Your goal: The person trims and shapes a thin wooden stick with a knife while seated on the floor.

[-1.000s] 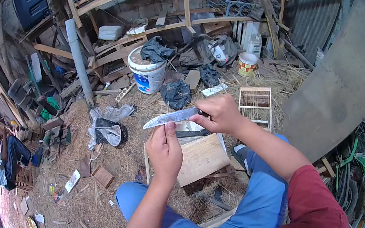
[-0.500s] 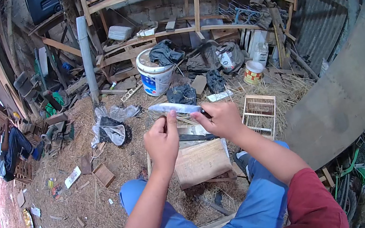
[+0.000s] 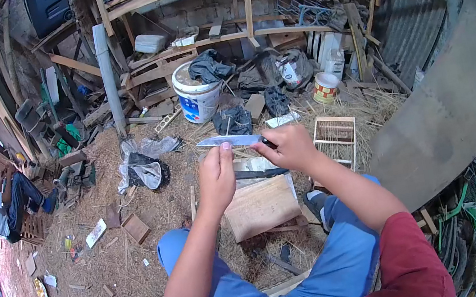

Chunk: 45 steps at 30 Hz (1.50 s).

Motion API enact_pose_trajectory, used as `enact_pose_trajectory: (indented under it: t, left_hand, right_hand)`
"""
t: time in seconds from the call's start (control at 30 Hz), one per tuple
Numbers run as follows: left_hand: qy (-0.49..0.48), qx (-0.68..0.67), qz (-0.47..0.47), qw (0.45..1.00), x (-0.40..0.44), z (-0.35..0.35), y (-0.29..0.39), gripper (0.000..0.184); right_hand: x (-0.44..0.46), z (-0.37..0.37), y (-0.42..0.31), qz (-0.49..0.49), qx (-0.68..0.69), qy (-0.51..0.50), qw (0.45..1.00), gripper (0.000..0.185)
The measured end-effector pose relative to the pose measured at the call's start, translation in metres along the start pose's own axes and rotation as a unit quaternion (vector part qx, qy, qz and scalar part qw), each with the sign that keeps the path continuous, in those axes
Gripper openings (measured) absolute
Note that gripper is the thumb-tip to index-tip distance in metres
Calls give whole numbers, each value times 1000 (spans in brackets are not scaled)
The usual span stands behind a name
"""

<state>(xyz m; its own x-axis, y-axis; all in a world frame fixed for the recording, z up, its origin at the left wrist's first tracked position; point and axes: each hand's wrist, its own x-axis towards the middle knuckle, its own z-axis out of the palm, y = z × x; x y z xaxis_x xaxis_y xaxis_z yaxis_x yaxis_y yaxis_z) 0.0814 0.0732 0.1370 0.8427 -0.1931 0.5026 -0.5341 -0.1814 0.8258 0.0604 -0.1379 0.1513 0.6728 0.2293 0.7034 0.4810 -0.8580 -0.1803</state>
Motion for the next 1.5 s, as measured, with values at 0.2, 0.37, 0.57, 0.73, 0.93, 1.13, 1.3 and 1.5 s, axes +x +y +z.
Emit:
enact_pose_trajectory:
  t: [0.2,0.37,0.57,0.73,0.93,1.13,1.3,1.5]
  left_hand:
    - [-83,-115,-48,989,-11,-2,3,40]
    - [-58,-121,-33,990,-23,-3,13,40]
    - [32,-45,19,998,-29,-7,29,43]
    - [27,-59,-66,996,-29,-16,27,50]
    - [30,-66,-44,996,-29,-15,29,46]
    - [-5,-26,-47,999,-30,-25,22,45]
    - [28,-41,-41,998,-36,-29,26,44]
    - [63,-34,-79,994,-36,-35,19,53]
  right_hand:
    - [-12,-14,1,-17,3,-29,999,43]
    - [-13,-22,-8,-30,5,-5,1000,48]
    - [-5,-22,-20,-43,-14,18,999,52]
    - [-2,-16,-27,-33,-34,31,998,51]
    - [0,-5,-16,-28,-18,-24,999,50]
    - [3,-2,-21,-40,-11,-55,998,51]
    - [5,2,-29,-50,0,-40,998,49]
    - [11,4,-35,-52,-11,-15,998,48]
